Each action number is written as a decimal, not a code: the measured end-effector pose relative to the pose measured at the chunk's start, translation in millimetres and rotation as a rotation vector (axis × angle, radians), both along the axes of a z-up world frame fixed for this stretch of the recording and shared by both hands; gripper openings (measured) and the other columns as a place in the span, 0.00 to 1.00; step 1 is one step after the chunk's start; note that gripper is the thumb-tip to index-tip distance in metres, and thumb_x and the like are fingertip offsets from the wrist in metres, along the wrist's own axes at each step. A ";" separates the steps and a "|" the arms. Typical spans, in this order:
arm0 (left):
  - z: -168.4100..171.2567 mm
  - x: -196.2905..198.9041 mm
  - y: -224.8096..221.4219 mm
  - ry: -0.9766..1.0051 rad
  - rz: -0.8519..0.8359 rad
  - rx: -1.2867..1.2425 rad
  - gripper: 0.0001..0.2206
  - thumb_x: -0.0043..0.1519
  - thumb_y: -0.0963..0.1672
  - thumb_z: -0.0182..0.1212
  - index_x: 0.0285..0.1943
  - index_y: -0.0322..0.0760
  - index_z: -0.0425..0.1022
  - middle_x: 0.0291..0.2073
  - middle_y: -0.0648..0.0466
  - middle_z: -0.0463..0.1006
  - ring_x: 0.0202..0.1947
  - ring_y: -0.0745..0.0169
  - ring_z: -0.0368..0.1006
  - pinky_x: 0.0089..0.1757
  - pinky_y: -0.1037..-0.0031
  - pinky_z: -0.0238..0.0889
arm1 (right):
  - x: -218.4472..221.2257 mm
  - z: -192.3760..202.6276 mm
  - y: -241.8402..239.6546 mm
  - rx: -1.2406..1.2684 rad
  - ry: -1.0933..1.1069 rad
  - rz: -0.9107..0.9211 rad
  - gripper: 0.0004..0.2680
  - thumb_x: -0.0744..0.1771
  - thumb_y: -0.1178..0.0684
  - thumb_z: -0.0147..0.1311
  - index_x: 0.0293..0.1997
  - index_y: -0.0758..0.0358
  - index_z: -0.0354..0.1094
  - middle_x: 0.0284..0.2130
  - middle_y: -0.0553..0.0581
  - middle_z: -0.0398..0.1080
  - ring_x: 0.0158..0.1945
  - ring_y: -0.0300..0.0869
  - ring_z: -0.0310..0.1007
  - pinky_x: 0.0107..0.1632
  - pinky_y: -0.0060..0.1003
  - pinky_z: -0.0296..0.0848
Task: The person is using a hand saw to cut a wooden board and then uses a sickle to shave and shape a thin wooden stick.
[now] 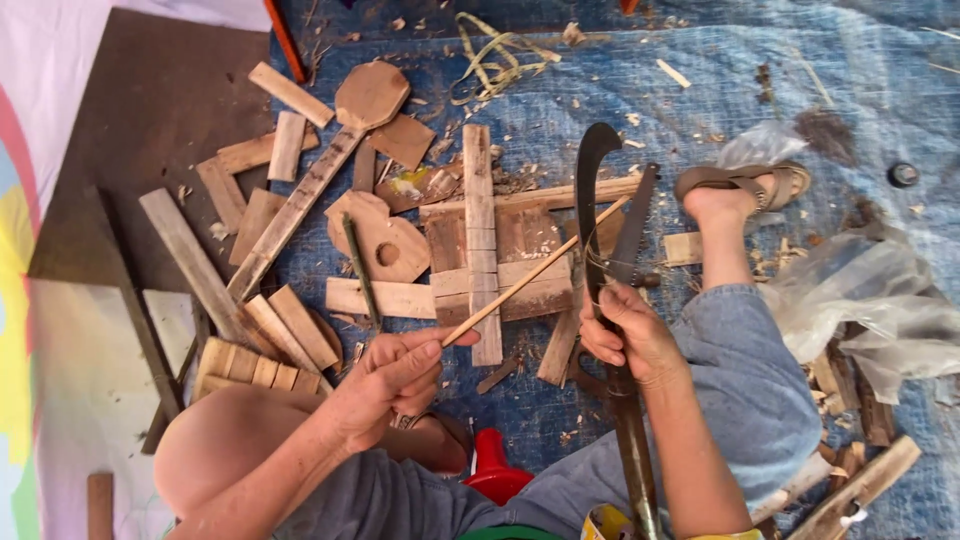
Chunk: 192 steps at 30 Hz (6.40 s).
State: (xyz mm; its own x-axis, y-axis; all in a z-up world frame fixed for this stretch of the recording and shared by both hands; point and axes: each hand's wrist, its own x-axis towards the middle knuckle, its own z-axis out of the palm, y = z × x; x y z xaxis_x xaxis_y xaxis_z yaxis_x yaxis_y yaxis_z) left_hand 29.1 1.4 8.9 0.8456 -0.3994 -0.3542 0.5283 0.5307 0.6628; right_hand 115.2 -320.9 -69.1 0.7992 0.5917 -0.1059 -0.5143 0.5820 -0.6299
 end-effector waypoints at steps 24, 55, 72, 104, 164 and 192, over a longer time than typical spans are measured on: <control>-6.8 -5.0 7.9 -0.009 -0.020 0.098 0.17 0.67 0.39 0.54 0.60 0.16 0.75 0.12 0.62 0.55 0.12 0.74 0.45 0.16 0.82 0.38 | 11.5 -19.3 -43.5 -0.181 -0.022 -0.150 0.08 0.71 0.51 0.52 0.37 0.65 0.69 0.12 0.45 0.60 0.12 0.31 0.51 0.12 0.26 0.49; 23.3 -9.0 -23.9 -0.825 0.142 1.016 0.07 0.65 0.40 0.55 0.44 0.34 0.81 0.19 0.44 0.78 0.20 0.45 0.77 0.24 0.70 0.66 | -70.5 -3.4 54.5 -0.311 -0.286 0.259 0.10 0.72 0.53 0.41 0.37 0.69 0.65 0.08 0.54 0.61 0.07 0.37 0.59 0.14 0.27 0.62; 24.6 -10.3 -19.1 -0.942 0.175 1.031 0.14 0.63 0.39 0.56 0.57 0.29 0.79 0.32 0.37 0.83 0.33 0.30 0.80 0.28 0.59 0.74 | -65.6 -18.8 39.5 -0.261 -0.307 0.184 0.12 0.72 0.52 0.41 0.38 0.71 0.67 0.07 0.53 0.60 0.06 0.38 0.56 0.11 0.29 0.58; 10.5 -9.8 15.2 -0.861 0.052 0.990 0.16 0.63 0.38 0.54 0.59 0.27 0.78 0.39 0.36 0.85 0.41 0.32 0.80 0.32 0.58 0.75 | -8.9 -43.2 -52.7 -0.390 -0.249 -0.162 0.11 0.73 0.48 0.42 0.40 0.66 0.64 0.09 0.49 0.53 0.07 0.33 0.53 0.13 0.25 0.58; 3.0 -17.6 -29.5 -0.382 0.226 0.462 0.11 0.68 0.39 0.53 0.53 0.27 0.80 0.10 0.64 0.62 0.16 0.83 0.49 0.24 0.90 0.46 | -74.1 -16.5 39.3 -0.327 -0.334 0.251 0.11 0.72 0.53 0.42 0.38 0.71 0.67 0.08 0.55 0.63 0.07 0.38 0.60 0.13 0.29 0.63; 6.6 -16.6 -22.7 -0.406 0.255 0.455 0.13 0.67 0.37 0.52 0.56 0.20 0.78 0.07 0.60 0.57 0.16 0.82 0.46 0.24 0.88 0.42 | -53.4 -13.7 31.3 -0.301 -0.271 0.139 0.10 0.72 0.54 0.41 0.38 0.71 0.64 0.08 0.53 0.56 0.06 0.37 0.57 0.14 0.24 0.59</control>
